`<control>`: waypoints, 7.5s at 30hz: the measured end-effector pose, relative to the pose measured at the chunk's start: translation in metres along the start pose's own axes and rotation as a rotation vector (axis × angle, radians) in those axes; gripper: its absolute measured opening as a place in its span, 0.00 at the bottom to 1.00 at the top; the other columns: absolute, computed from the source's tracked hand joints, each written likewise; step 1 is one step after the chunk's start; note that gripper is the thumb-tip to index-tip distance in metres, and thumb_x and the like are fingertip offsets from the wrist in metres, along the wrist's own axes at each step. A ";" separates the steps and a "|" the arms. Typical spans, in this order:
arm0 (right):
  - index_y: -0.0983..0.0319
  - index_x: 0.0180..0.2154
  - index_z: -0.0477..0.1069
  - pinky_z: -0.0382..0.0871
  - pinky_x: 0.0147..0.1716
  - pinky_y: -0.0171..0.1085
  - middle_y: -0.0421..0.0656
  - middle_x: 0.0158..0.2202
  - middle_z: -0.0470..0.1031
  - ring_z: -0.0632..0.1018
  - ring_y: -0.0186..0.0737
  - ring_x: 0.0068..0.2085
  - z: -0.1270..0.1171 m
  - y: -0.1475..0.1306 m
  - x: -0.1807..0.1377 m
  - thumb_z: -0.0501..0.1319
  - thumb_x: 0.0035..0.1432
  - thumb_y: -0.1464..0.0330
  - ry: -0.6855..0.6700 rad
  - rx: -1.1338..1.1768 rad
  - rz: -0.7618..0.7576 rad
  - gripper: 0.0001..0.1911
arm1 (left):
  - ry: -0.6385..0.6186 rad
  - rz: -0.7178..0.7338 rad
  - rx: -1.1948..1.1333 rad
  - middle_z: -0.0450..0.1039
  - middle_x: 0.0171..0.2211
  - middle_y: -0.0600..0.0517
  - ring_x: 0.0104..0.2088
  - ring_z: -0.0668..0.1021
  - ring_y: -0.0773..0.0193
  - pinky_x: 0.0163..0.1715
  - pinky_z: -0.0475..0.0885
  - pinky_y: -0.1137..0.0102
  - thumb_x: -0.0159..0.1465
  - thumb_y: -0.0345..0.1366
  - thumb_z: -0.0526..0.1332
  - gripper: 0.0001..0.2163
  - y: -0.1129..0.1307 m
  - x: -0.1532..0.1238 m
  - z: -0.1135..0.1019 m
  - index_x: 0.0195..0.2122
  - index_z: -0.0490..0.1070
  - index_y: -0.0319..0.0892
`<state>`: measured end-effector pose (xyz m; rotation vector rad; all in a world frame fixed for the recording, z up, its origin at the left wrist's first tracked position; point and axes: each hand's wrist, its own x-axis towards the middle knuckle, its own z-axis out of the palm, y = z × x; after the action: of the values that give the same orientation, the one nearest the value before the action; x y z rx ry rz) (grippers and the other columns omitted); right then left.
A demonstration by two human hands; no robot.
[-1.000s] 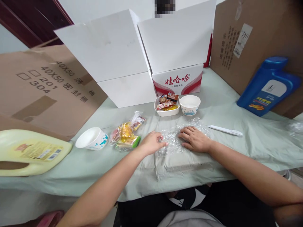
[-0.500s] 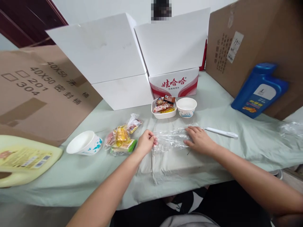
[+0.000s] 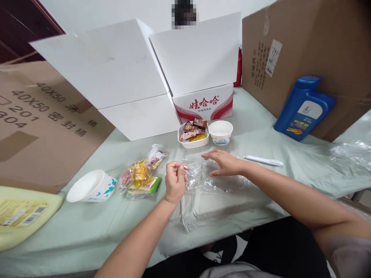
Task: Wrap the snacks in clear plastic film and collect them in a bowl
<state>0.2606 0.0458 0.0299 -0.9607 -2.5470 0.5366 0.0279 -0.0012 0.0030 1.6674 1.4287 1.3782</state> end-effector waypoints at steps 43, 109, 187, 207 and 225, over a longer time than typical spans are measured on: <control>0.63 0.68 0.50 0.39 0.62 0.68 0.55 0.70 0.45 0.43 0.71 0.68 0.049 -0.024 -0.054 0.50 0.58 0.40 -0.141 -0.361 0.335 0.47 | -0.674 0.513 0.905 0.62 0.63 0.45 0.64 0.62 0.48 0.61 0.58 0.55 0.68 0.47 0.55 0.23 -0.012 0.013 -0.011 0.61 0.63 0.46; 0.64 0.59 0.65 0.52 0.62 0.54 0.53 0.60 0.66 0.60 0.54 0.64 0.043 -0.044 -0.102 0.51 0.67 0.52 0.364 -0.497 0.164 0.29 | -0.310 0.632 0.807 0.73 0.40 0.45 0.41 0.73 0.54 0.42 0.70 0.60 0.68 0.34 0.52 0.10 0.026 -0.036 0.022 0.44 0.72 0.41; 0.63 0.47 0.71 0.65 0.42 0.42 0.48 0.42 0.75 0.72 0.42 0.42 0.065 -0.064 -0.098 0.53 0.67 0.70 0.095 -0.284 -0.156 0.11 | -0.568 0.628 0.347 0.77 0.44 0.51 0.50 0.76 0.58 0.54 0.66 0.59 0.63 0.28 0.61 0.05 -0.008 -0.027 0.015 0.38 0.73 0.44; 0.64 0.42 0.70 0.62 0.34 0.36 0.48 0.38 0.76 0.77 0.40 0.37 0.050 -0.029 -0.026 0.51 0.68 0.67 -0.012 -0.431 0.373 0.11 | -0.493 0.655 0.240 0.77 0.42 0.47 0.45 0.78 0.61 0.47 0.76 0.64 0.64 0.23 0.52 0.13 -0.008 -0.027 0.011 0.42 0.73 0.41; 0.64 0.51 0.67 0.68 0.53 0.47 0.52 0.50 0.74 0.72 0.46 0.54 0.056 -0.035 -0.050 0.54 0.64 0.71 0.280 -0.185 -0.022 0.14 | -0.602 0.579 0.355 0.73 0.50 0.45 0.54 0.74 0.53 0.55 0.69 0.55 0.61 0.28 0.60 0.07 -0.004 -0.028 0.016 0.40 0.72 0.42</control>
<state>0.2506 -0.0249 -0.0118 -0.9914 -2.3790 0.1478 0.0432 -0.0230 -0.0157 2.5874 0.8990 0.7612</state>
